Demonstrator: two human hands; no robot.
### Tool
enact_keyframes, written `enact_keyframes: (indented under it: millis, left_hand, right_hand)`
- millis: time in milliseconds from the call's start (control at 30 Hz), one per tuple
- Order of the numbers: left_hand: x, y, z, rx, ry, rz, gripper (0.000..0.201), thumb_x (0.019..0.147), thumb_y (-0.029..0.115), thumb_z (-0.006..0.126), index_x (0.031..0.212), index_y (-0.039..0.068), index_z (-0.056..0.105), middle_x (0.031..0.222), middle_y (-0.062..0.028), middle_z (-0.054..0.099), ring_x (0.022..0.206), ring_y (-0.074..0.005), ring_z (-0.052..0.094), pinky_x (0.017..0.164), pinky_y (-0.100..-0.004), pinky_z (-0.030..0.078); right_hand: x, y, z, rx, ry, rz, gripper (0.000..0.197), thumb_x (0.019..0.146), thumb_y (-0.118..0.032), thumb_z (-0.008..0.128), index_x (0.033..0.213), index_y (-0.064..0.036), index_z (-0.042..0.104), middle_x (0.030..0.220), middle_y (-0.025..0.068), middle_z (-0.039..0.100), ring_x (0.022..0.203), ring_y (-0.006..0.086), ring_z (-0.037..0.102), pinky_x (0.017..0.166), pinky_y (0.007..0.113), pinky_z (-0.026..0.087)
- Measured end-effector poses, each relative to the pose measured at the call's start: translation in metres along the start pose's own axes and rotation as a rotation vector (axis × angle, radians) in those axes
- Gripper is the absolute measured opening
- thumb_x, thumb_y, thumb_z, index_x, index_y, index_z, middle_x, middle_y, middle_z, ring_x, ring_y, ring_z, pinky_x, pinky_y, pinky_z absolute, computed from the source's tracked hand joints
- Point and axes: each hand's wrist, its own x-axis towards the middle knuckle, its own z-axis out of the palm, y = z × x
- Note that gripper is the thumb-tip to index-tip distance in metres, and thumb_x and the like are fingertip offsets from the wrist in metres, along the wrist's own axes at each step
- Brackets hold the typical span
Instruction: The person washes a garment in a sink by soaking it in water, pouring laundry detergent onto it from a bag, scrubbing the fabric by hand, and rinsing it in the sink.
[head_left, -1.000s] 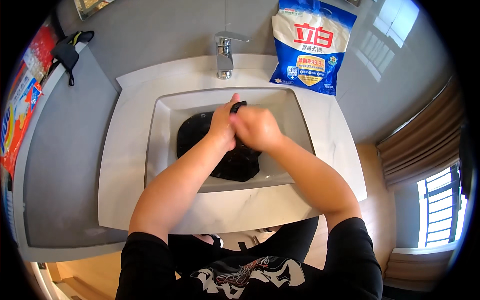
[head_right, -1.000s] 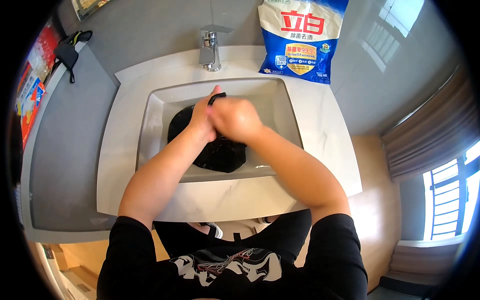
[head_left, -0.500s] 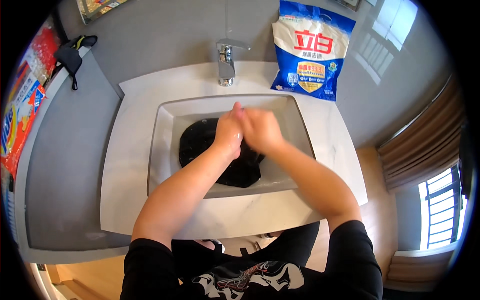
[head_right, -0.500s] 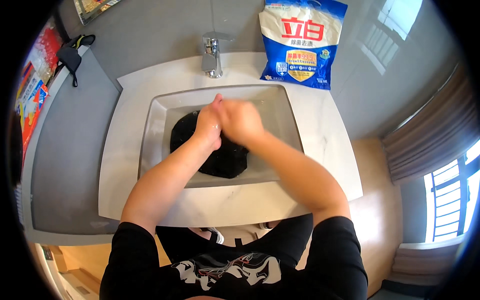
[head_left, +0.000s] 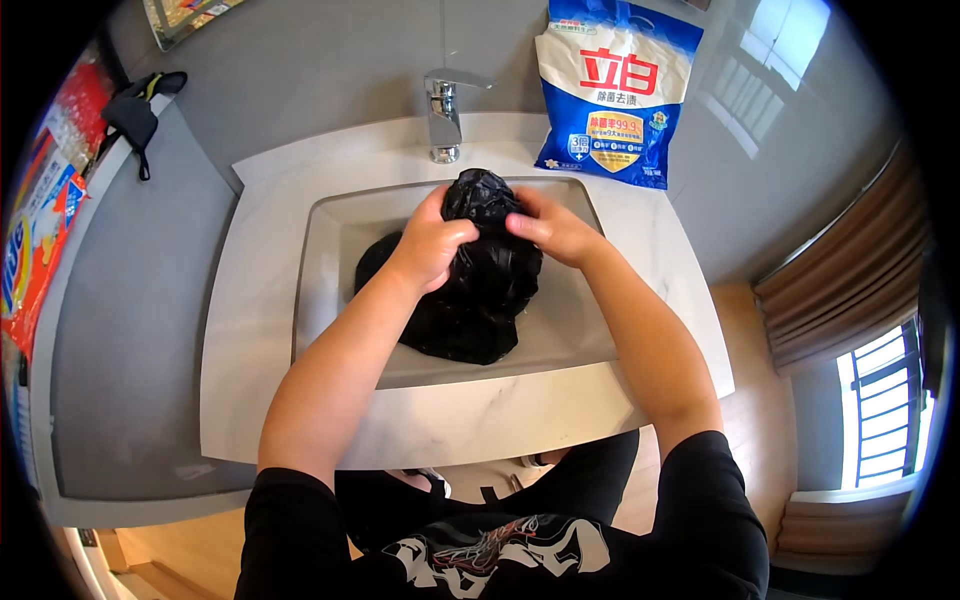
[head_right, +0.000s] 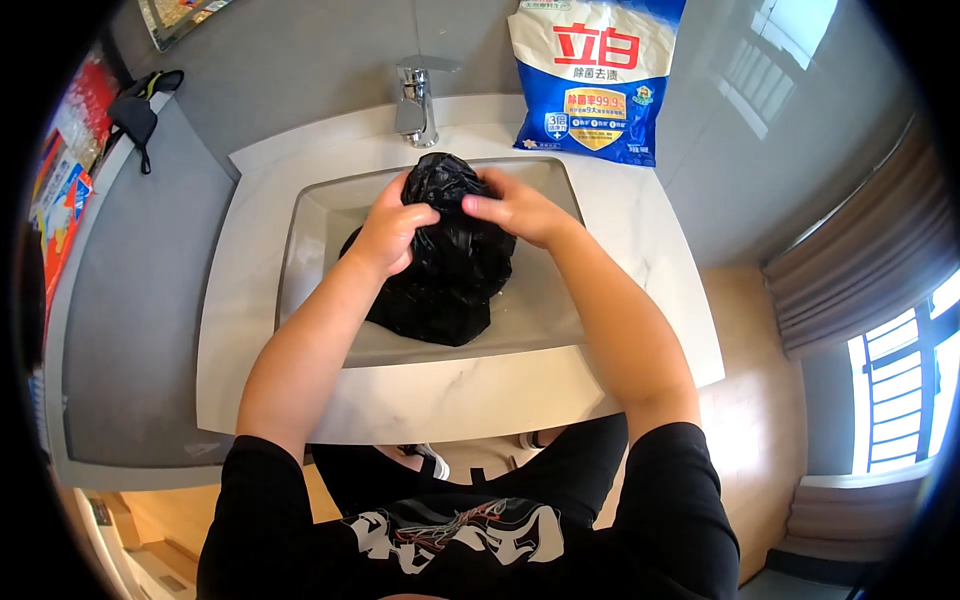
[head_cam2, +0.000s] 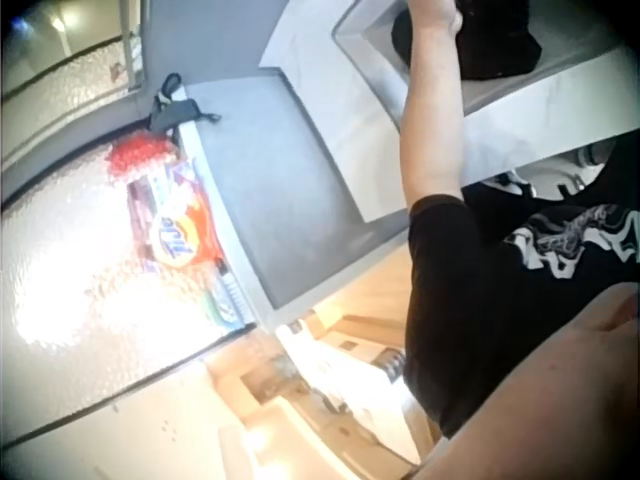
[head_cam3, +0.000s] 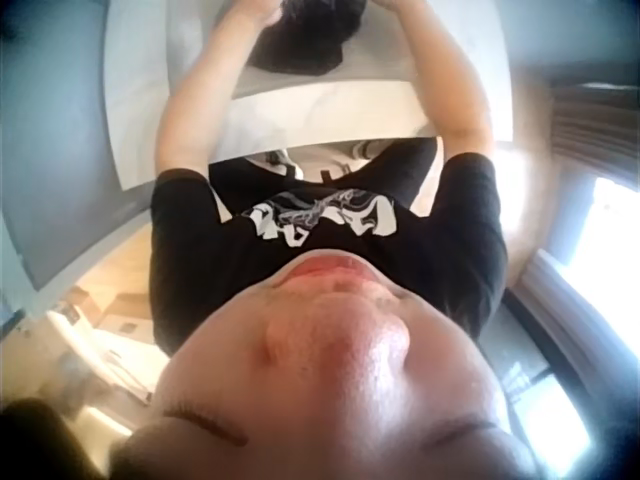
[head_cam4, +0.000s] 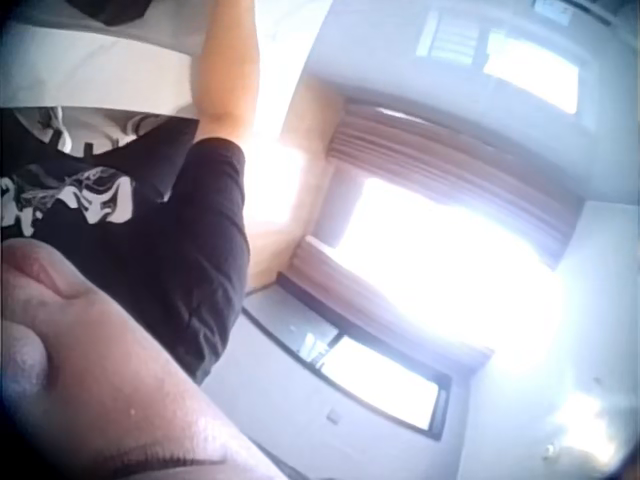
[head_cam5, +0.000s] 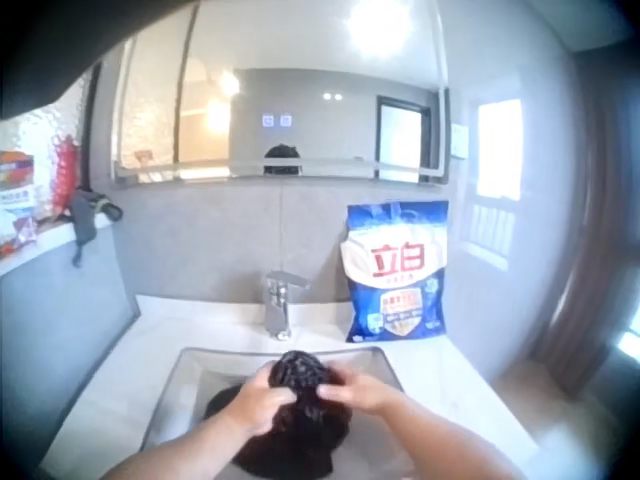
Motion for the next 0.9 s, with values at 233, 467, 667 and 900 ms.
enact_keyframes:
  millis: [233,467,667,900]
  left_hand:
    - [0.012,-0.010,-0.017,-0.200,0.091,-0.022,0.034,0.090,0.001,0.053,0.124,0.000,0.049,0.110,-0.0122,0.061,0.101,-0.0220,0.060,0.089,-0.0351,0.050]
    - [0.020,-0.038,-0.013,-0.156,0.453,-0.101,0.031,0.098,0.028,0.051,0.108,-0.001,0.058,0.098,-0.0090,0.062,0.087,-0.0181,0.058,0.076,-0.0310,0.048]
    - [0.002,-0.032,0.035,0.089,0.341,-0.139,0.044,0.097,0.045,0.050,0.088,0.003,0.060,0.084,-0.0048,0.061,0.076,-0.0179,0.055,0.069,-0.0313,0.046]
    - [0.011,-0.033,0.014,-0.036,0.294,-0.107,0.031,0.096,0.034,0.057,0.106,0.005,0.060,0.095,-0.0045,0.065,0.085,-0.0166,0.062,0.077,-0.0328,0.051]
  right_hand:
    - [0.009,0.022,-0.019,0.365,0.140,0.258,0.034,0.087,-0.007,0.062,0.121,-0.0022,0.054,0.113,0.0082,0.061,0.104,0.0171,0.058,0.090,0.030,0.047]
    - [-0.003,-0.019,0.056,-0.567,0.353,-0.490,0.020,0.081,-0.022,0.070,0.077,-0.0046,0.060,0.067,0.0074,0.058,0.063,0.0257,0.059,0.059,0.036,0.047]
    - [0.012,-0.016,0.067,-0.582,0.607,-0.307,0.031,0.085,-0.025,0.063,0.062,-0.0051,0.059,0.066,0.0182,0.058,0.061,0.0384,0.056,0.056,0.045,0.044]
    - [0.012,-0.019,0.058,-0.475,0.584,-0.122,0.035,0.090,-0.030,0.061,0.071,-0.0009,0.060,0.076,0.0211,0.063,0.075,0.0447,0.059,0.065,0.045,0.048]
